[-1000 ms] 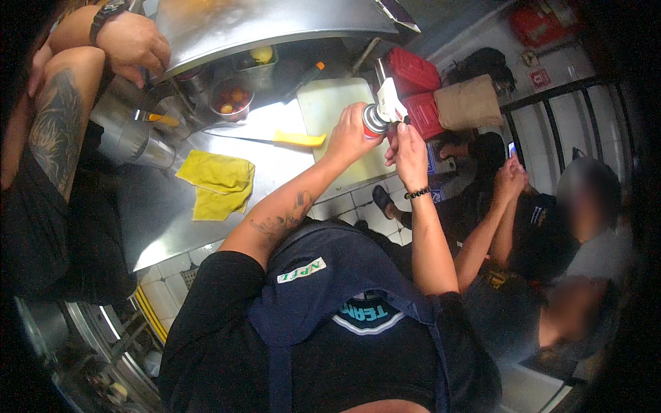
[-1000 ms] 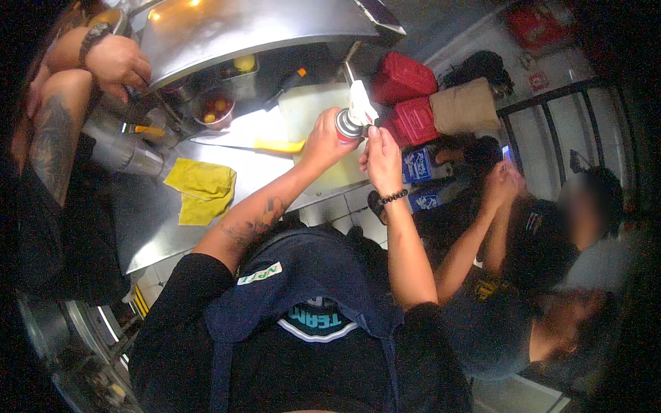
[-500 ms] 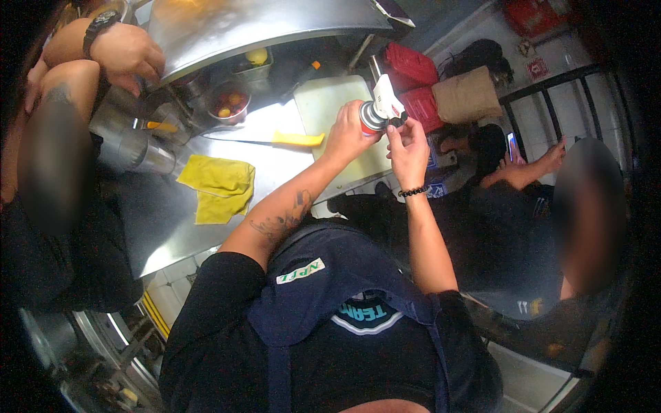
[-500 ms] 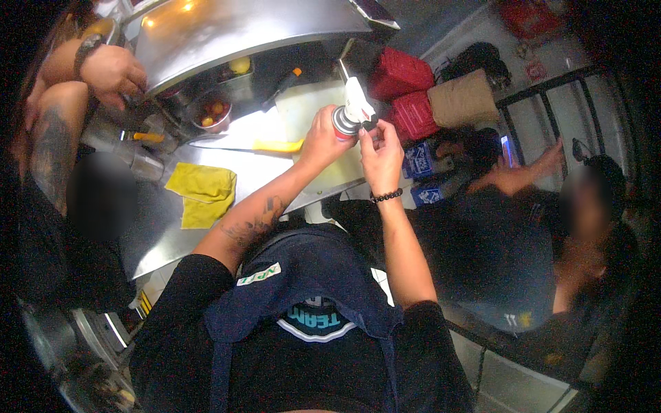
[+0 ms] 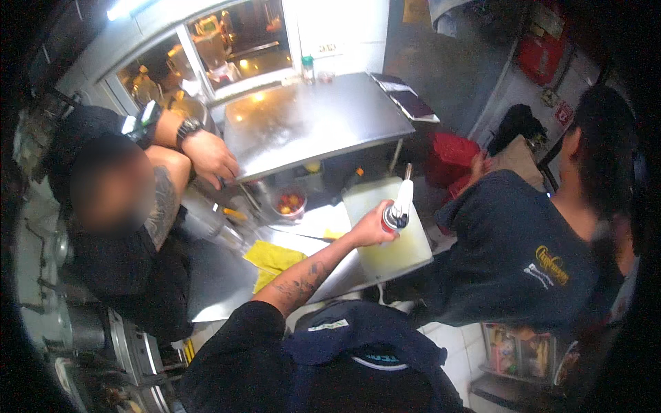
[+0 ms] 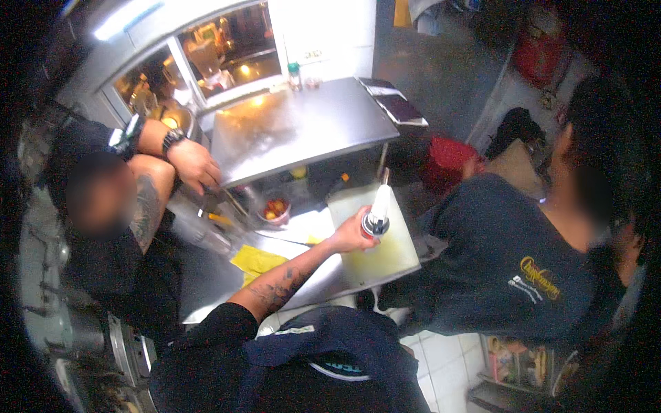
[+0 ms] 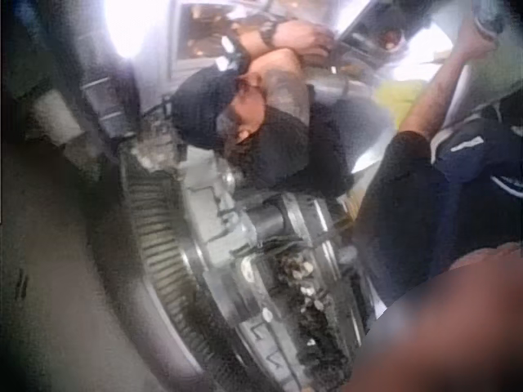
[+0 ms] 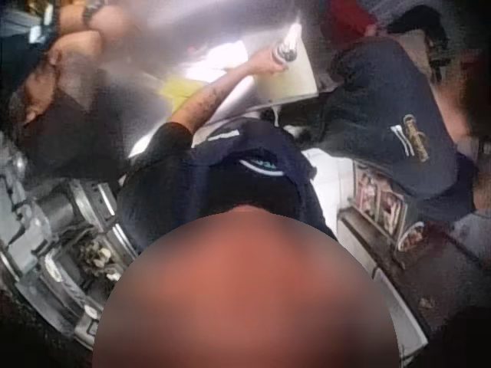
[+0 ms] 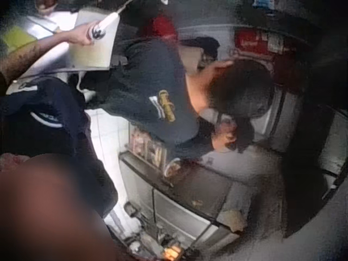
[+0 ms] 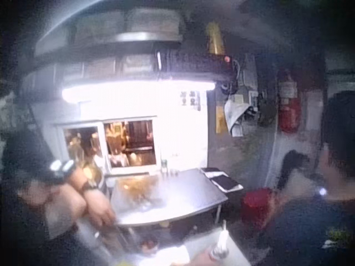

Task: The person assembles a handheld blowtorch by attaching a nozzle to a gas canister, then uses a lighter to ignite the torch. They adjust the flame and direct it toward a metal surface, then extinguish it.

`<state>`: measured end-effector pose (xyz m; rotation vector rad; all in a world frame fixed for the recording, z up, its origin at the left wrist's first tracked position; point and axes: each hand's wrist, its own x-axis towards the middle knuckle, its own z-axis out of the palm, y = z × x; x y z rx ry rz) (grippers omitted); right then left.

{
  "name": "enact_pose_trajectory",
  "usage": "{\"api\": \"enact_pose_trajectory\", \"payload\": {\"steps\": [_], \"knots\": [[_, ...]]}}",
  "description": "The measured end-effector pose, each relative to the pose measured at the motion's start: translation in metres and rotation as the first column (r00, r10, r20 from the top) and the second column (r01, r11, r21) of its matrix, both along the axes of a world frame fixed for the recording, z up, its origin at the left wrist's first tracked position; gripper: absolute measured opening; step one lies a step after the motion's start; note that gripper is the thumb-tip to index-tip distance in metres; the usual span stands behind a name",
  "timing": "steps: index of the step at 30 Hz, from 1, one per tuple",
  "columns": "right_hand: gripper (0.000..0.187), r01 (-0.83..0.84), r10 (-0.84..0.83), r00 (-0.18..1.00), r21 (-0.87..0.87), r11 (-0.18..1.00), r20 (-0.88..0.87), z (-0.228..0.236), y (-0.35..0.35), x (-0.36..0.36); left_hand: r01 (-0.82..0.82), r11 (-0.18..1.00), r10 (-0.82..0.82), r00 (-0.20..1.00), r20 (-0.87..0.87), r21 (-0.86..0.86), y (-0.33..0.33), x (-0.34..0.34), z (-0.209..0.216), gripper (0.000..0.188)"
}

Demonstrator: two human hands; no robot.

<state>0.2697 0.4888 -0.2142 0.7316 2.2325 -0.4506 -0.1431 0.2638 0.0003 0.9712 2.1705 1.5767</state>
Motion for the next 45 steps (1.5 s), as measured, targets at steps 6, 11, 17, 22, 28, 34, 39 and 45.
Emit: {"api": "enact_pose_trajectory", "payload": {"steps": [6,11,17,22,28,34,39,45], "knots": [[0.035,0.054,-0.064,0.991,-0.09,0.994,-0.121,-0.012,-0.008,-0.02,0.067,0.998,-0.067,0.974,0.215,0.011,-0.006,0.003,0.013,0.085],[0.038,0.047,-0.131,0.91,-0.216,0.975,-0.393,0.021,-0.017,-0.052,-0.061,0.995,0.075,0.982,0.172,-0.084,-0.001,0.003,-0.013,0.086],[0.043,-0.011,-0.4,0.69,-0.561,0.828,-0.603,0.126,-0.032,-0.146,-0.086,0.995,0.095,0.982,0.166,-0.059,0.001,0.015,0.002,0.085],[0.048,-0.156,-0.528,0.639,-0.766,0.623,-0.56,0.201,-0.053,-0.205,-0.173,0.984,0.168,0.981,0.091,0.047,-0.001,0.024,-0.013,0.095],[0.054,-0.184,-0.538,0.696,-0.843,0.506,-0.475,0.219,-0.052,-0.225,-0.4,0.885,0.424,0.904,-0.054,0.239,-0.077,0.109,-0.009,0.056],[0.06,-0.144,-0.522,0.768,-0.894,0.425,-0.372,0.218,-0.021,-0.224,-0.35,0.905,0.416,0.608,0.676,-0.242,-0.177,0.241,-0.128,0.024],[0.066,-0.149,-0.651,0.735,-0.981,0.121,-0.192,0.226,0.053,-0.232,-0.36,0.706,0.701,0.48,0.527,-0.61,-0.129,0.288,-0.204,0.05],[0.072,-0.364,-0.746,0.65,-0.803,-0.472,0.144,0.272,0.262,-0.216,-0.358,0.717,0.672,0.584,0.456,-0.598,-0.058,0.268,-0.197,0.057]]}}
